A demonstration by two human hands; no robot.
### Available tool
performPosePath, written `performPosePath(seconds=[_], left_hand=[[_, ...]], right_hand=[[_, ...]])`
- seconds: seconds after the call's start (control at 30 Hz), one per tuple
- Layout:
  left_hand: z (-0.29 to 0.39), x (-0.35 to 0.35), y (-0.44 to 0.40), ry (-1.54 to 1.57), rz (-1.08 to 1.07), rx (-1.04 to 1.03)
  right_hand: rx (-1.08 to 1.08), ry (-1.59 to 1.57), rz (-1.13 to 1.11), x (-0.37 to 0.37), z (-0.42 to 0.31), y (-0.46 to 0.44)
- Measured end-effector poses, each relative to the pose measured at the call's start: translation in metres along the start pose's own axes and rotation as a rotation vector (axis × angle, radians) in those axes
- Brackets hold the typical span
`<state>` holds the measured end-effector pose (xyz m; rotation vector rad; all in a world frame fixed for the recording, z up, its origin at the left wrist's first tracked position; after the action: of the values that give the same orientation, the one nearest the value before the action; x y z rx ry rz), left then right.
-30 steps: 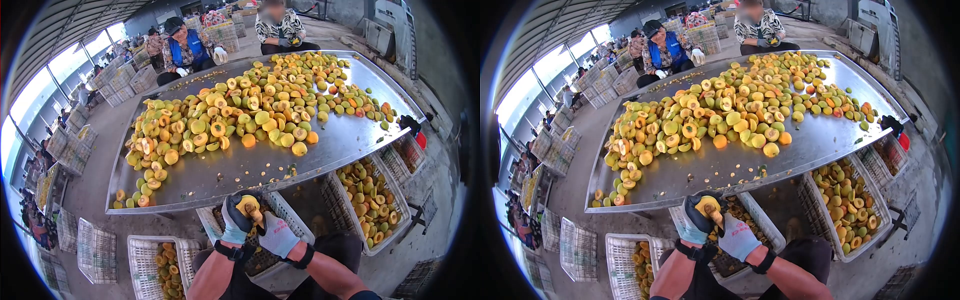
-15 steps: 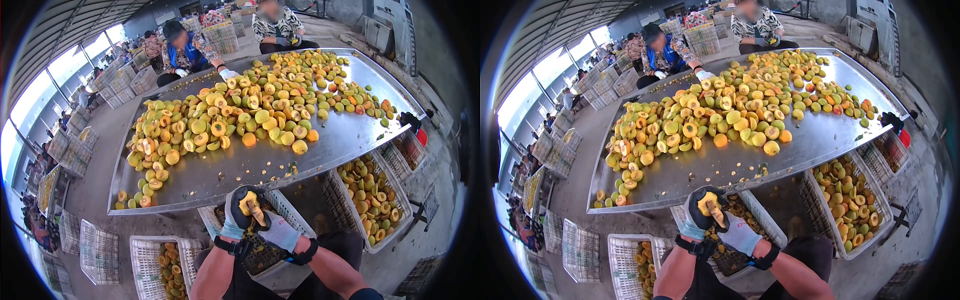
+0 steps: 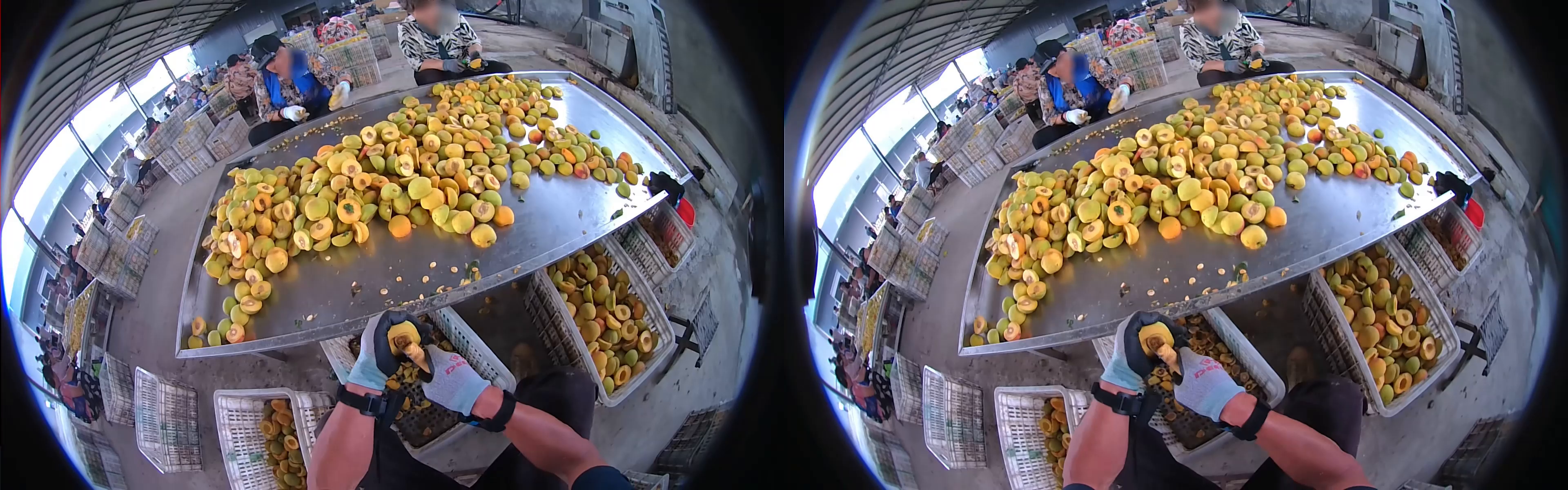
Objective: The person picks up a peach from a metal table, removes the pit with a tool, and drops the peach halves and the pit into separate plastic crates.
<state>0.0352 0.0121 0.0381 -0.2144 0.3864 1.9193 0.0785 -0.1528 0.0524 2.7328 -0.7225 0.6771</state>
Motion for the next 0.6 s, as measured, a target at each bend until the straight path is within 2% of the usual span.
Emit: performPosePath(seconds=[0.03,0.07,0.1,0.17,0.2,0.33,0.43,0.5,0.53,0.57,0.6], left_hand=[[-0.009,0.005,-0.003,0.189,0.05,0.088],[-0.021,0.012,-0.007,0.152,0.142,0.022],[-0.019,0.006,-0.006,0.148,0.142,0.022],[-0.01,-0.006,0.0,-0.256,0.24,-0.307],[-0.019,-0.005,-0.001,-0.059,0.292,-0.319],[-0.015,-0.007,-0.002,-0.238,0.324,-0.409],[0.026,-0.023,0.003,-0.354,0.247,-0.368],[0.033,-0.019,0.003,0.266,-0.032,0.088],[0.041,-0.026,0.009,-0.394,-0.079,-0.224],[0.025,-0.017,0.004,-0.395,-0.079,-0.222],[-0.003,0.002,-0.004,-0.38,0.025,-0.198]], right_hand=[[-0.002,-0.004,-0.002,0.002,-0.004,0.001],[-0.01,-0.095,0.009,0.003,-0.008,0.002],[-0.016,-0.183,0.022,0.004,-0.01,0.001],[0.031,-0.247,0.05,-0.001,-0.002,-0.001],[0.077,-0.309,0.076,-0.003,0.0,-0.001],[0.063,-0.448,-0.008,0.003,-0.003,-0.005],[-0.015,-0.426,-0.026,0.018,-0.007,-0.007],[-0.138,0.017,-0.009,0.026,-0.017,-0.004],[-0.105,0.025,-0.019,0.021,-0.014,-0.004],[-0.107,0.023,-0.019,0.015,-0.011,-0.004],[-0.114,-0.031,-0.012,0.007,-0.007,-0.005]])
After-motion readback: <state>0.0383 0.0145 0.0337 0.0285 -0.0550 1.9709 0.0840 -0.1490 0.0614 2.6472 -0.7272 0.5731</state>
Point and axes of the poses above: each hand's wrist, its own y-axis away from the middle knuckle, its own x-axis out of the back of the hand, z = x × y, the point moved 2 cm from there along -y, towards the middle knuckle, and after that the axes turned 6 degrees about -y, right-handed, at the moved point
